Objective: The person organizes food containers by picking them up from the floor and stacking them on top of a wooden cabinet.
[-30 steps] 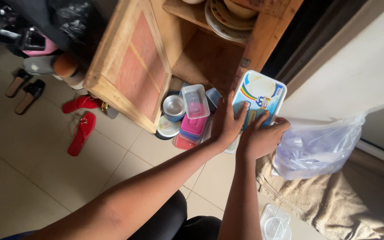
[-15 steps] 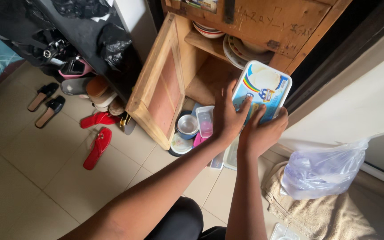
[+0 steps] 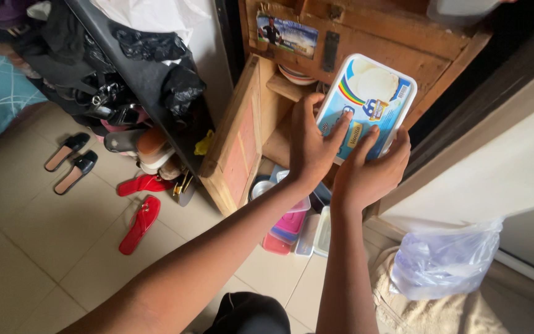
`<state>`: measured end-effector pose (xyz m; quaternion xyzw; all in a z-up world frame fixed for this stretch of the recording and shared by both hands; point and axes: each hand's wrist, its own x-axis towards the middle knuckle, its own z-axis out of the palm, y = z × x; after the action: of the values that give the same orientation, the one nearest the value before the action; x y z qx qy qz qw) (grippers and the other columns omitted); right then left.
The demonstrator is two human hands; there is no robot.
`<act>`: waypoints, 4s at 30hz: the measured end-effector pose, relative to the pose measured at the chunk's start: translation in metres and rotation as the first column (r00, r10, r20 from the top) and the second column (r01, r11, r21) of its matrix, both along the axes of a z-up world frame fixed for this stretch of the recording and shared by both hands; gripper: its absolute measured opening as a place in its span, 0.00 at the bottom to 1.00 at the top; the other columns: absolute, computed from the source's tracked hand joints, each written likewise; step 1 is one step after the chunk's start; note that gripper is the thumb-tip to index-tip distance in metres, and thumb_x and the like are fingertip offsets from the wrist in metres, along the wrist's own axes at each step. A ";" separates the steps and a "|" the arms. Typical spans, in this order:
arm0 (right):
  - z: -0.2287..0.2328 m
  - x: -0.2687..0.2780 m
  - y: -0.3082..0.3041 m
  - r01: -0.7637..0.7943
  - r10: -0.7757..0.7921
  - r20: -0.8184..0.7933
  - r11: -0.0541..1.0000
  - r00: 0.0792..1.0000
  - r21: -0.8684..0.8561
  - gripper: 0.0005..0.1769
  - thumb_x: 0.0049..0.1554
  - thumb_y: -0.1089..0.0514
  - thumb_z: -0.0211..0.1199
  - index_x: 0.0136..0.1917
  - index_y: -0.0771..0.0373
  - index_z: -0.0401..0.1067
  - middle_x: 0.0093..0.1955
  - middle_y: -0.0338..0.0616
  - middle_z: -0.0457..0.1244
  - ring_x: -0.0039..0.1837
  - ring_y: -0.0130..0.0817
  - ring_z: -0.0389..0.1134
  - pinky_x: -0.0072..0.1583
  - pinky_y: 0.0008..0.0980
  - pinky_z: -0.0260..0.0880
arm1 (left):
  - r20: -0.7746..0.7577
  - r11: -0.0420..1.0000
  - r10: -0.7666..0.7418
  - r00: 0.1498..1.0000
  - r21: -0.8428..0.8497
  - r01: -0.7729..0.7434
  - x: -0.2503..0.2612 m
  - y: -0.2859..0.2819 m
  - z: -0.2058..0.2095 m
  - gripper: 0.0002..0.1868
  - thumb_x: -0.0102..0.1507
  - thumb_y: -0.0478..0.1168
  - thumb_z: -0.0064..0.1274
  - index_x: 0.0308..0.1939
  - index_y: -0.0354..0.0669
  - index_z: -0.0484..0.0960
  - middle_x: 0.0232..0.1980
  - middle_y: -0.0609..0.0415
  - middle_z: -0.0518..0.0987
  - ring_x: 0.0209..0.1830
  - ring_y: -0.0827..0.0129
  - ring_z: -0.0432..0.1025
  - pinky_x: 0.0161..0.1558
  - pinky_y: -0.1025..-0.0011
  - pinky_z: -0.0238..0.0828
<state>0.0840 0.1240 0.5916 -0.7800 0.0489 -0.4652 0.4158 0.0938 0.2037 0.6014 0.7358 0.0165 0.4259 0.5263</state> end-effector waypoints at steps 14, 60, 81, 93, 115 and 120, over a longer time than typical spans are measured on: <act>0.057 0.031 0.034 -0.268 0.258 0.208 0.963 0.944 0.024 0.24 0.69 0.63 0.66 0.74 0.69 0.63 0.69 0.58 0.64 0.71 0.49 0.69 0.70 0.40 0.69 | 0.217 0.988 0.003 0.976 0.151 -0.036 0.037 0.055 0.062 0.27 0.68 0.41 0.59 0.68 0.36 0.70 0.59 0.42 0.74 0.61 0.56 0.71 0.62 0.61 0.71; 0.221 0.218 0.030 -0.294 0.378 0.163 0.874 0.911 -0.386 0.40 0.62 0.65 0.66 0.81 0.71 0.49 0.70 0.64 0.61 0.67 0.57 0.66 0.64 0.49 0.69 | 0.199 0.919 -0.393 0.898 0.072 0.387 0.236 0.116 0.205 0.44 0.68 0.72 0.41 0.67 0.36 0.76 0.63 0.44 0.80 0.67 0.58 0.73 0.68 0.62 0.65; 0.210 0.204 0.012 -0.435 0.344 -0.284 0.814 0.895 -0.385 0.52 0.56 0.63 0.67 0.83 0.70 0.39 0.77 0.68 0.46 0.75 0.63 0.56 0.73 0.47 0.61 | -0.009 0.953 -0.184 0.983 0.241 0.181 0.252 0.100 0.179 0.49 0.62 0.63 0.54 0.75 0.32 0.56 0.54 0.41 0.83 0.52 0.56 0.81 0.54 0.64 0.78; 0.217 0.160 0.025 -0.311 0.176 -0.283 0.769 0.943 -0.558 0.52 0.55 0.70 0.63 0.85 0.67 0.38 0.84 0.73 0.30 0.83 0.66 0.41 0.69 0.44 0.68 | 0.039 0.869 -0.117 0.992 0.488 0.083 0.211 0.088 0.175 0.58 0.60 0.46 0.61 0.80 0.42 0.33 0.67 0.31 0.65 0.62 0.46 0.71 0.63 0.59 0.72; 0.175 0.120 0.016 -0.106 0.015 -0.124 0.627 0.992 -0.772 0.48 0.61 0.56 0.59 0.85 0.71 0.40 0.86 0.65 0.37 0.87 0.56 0.32 0.81 0.54 0.37 | 0.146 0.575 0.146 0.979 0.792 -0.204 0.137 0.056 0.151 0.36 0.73 0.40 0.43 0.82 0.49 0.45 0.86 0.50 0.42 0.87 0.59 0.36 0.84 0.47 0.35; 0.163 0.098 0.008 -0.071 0.015 -0.079 0.634 0.997 -0.770 0.48 0.63 0.57 0.57 0.87 0.73 0.39 0.88 0.64 0.36 0.88 0.55 0.32 0.82 0.53 0.35 | 0.100 0.553 0.155 0.983 0.816 -0.170 0.120 0.044 0.136 0.34 0.73 0.41 0.41 0.82 0.47 0.47 0.85 0.51 0.45 0.87 0.60 0.39 0.84 0.51 0.35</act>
<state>0.1817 0.1316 0.7544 -0.8983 -0.1595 -0.4060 0.0522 0.2141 0.2474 0.7378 0.8874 -0.1196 0.4373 0.0832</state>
